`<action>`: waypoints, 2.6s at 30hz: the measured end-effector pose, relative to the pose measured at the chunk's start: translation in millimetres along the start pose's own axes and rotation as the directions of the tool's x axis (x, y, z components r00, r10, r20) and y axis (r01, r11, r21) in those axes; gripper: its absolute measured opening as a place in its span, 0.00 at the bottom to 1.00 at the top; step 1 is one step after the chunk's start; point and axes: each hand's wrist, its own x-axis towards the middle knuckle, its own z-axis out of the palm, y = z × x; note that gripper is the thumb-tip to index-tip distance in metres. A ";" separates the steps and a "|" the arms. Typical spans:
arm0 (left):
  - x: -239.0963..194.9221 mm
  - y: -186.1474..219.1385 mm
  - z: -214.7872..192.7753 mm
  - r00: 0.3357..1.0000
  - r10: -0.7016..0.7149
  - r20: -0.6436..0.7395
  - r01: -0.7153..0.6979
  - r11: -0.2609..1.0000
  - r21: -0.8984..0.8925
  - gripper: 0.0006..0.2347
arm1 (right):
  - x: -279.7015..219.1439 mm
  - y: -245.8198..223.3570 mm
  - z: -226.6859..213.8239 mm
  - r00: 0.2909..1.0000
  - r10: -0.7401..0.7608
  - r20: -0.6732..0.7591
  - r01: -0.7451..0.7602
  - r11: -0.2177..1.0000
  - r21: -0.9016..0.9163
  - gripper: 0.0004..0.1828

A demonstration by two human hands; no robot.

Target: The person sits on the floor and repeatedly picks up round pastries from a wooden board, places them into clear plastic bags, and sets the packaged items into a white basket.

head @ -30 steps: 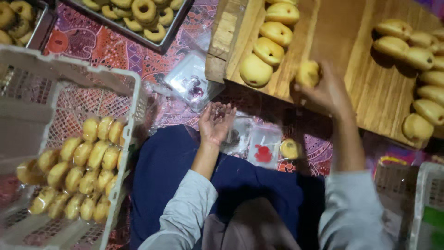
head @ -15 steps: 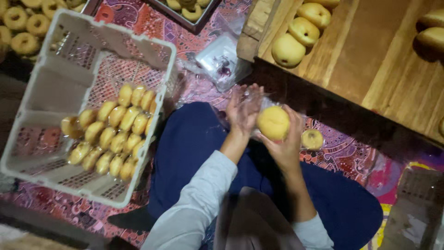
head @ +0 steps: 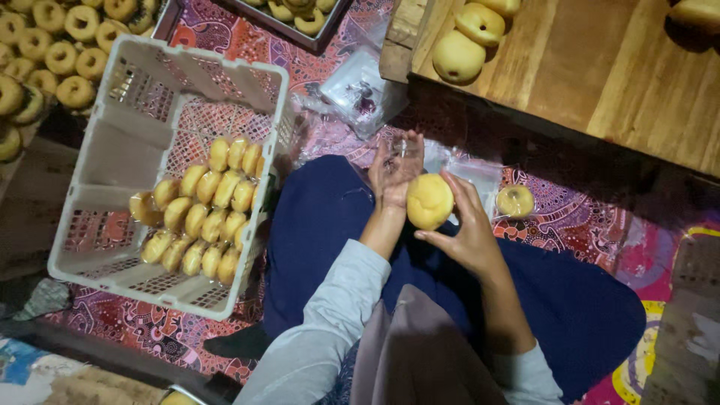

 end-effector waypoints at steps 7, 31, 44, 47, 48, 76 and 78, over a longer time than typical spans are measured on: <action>-12.8 -27.0 29.2 0.997 0.074 -0.025 -0.073 0.997 0.038 0.14 | -31.3 16.0 7.3 0.986 -0.168 -0.017 0.167 0.984 -0.057 0.52; -14.4 -54.8 31.0 0.941 0.235 0.242 -0.333 0.761 0.557 0.23 | 17.8 11.2 23.7 0.955 0.227 -0.188 -0.117 0.877 0.466 0.43; -69.5 -109.1 31.0 0.843 0.295 0.449 -0.350 -0.332 0.876 0.29 | 50.7 56.4 15.9 0.829 -0.180 -0.530 0.040 0.964 -0.265 0.35; -85.5 -96.4 64.6 0.685 0.138 0.715 -0.260 -0.871 0.417 0.31 | 47.6 63.5 18.2 0.834 -0.185 -0.521 0.010 0.947 -0.320 0.33; -89.3 -91.8 71.8 0.760 0.107 0.642 -0.226 -0.882 0.414 0.21 | 43.9 66.5 23.1 0.829 -0.244 -0.503 0.018 0.911 -0.411 0.32; -189.5 55.3 86.0 0.835 0.508 0.211 -0.170 -0.127 0.977 0.07 | 31.3 -71.5 87.5 0.940 -0.301 0.162 0.333 0.911 -0.241 0.07; -181.3 50.1 92.7 0.830 0.488 0.268 -0.161 -0.251 0.955 0.10 | 36.6 -63.0 89.1 0.878 -0.460 0.134 0.479 0.848 -0.226 0.11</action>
